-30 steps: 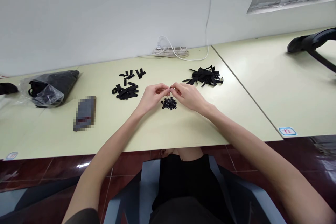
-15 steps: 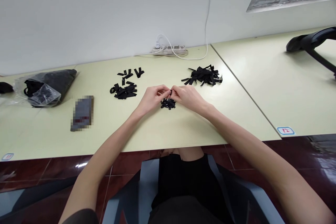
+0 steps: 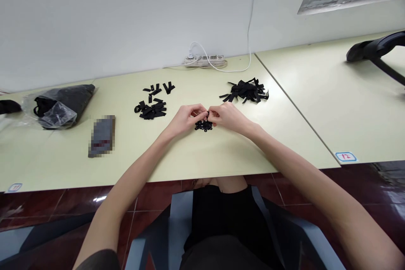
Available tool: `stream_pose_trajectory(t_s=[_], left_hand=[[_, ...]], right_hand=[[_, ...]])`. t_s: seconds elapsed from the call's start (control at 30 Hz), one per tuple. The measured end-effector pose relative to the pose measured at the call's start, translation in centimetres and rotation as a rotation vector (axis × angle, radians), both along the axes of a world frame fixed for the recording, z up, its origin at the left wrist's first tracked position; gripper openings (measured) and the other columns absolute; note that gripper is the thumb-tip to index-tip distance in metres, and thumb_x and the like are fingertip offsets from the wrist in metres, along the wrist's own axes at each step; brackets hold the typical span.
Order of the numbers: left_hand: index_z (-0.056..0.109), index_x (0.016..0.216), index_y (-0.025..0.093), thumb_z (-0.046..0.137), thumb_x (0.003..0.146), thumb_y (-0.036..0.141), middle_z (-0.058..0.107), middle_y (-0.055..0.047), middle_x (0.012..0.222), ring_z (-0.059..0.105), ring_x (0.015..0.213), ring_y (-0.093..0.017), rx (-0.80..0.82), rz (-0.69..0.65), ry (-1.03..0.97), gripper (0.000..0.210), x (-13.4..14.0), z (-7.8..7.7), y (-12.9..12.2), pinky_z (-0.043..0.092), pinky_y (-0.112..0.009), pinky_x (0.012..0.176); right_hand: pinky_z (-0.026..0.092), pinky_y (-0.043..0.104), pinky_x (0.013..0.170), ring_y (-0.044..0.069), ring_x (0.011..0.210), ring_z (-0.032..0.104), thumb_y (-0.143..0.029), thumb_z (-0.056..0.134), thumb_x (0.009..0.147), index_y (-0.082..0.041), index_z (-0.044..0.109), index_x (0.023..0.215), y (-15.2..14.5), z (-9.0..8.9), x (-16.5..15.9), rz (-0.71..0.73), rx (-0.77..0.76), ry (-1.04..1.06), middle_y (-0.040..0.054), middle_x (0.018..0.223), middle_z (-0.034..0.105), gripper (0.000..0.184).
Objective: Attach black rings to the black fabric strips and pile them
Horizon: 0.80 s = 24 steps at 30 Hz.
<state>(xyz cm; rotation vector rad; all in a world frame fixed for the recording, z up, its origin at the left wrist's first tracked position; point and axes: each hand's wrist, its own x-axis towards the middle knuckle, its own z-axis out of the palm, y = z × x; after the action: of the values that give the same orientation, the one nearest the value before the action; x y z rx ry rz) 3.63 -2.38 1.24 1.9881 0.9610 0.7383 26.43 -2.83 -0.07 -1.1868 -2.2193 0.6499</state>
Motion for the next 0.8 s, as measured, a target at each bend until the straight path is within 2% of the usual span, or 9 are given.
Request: stream_pose_trajectory(t_s=[0.43, 0.6, 0.8], left_hand=[[0.082, 0.103, 0.017, 0.076, 0.106, 0.059, 0.083, -0.009, 0.099, 0.076, 0.09, -0.021, -0.024, -0.063, -0.038, 0.043, -0.35, 0.34, 0.16, 0.06, -0.034, 0.087], [0.082, 0.102, 0.017, 0.078, 0.105, 0.058, 0.082, -0.009, 0.097, 0.074, 0.088, -0.02, -0.045, -0.078, -0.063, 0.042, -0.36, 0.32, 0.21, 0.059, -0.034, 0.086], [0.082, 0.1, 0.018, 0.078, 0.104, 0.059, 0.081, -0.009, 0.096, 0.073, 0.087, -0.02, -0.067, -0.089, -0.059, 0.042, -0.4, 0.34, 0.21, 0.059, -0.033, 0.084]], right_hand=[[0.039, 0.032, 0.069, 0.015, 0.064, 0.058, -0.023, 0.061, 0.092, -0.023, 0.06, 0.063, -0.24, 0.42, 0.3, 0.06, -0.11, 0.177, 0.0018, 0.062, 0.076, 0.028], [0.039, 0.033, 0.067, 0.015, 0.064, 0.058, -0.026, 0.061, 0.092, -0.023, 0.058, 0.061, -0.23, 0.49, 0.25, 0.055, -0.151, 0.204, 0.0026, 0.061, 0.076, 0.031], [0.038, 0.032, 0.066, 0.014, 0.064, 0.058, -0.026, 0.061, 0.091, -0.022, 0.064, 0.061, -0.2, 0.72, 0.28, 0.052, -0.192, 0.185, 0.003, 0.062, 0.077, 0.03]])
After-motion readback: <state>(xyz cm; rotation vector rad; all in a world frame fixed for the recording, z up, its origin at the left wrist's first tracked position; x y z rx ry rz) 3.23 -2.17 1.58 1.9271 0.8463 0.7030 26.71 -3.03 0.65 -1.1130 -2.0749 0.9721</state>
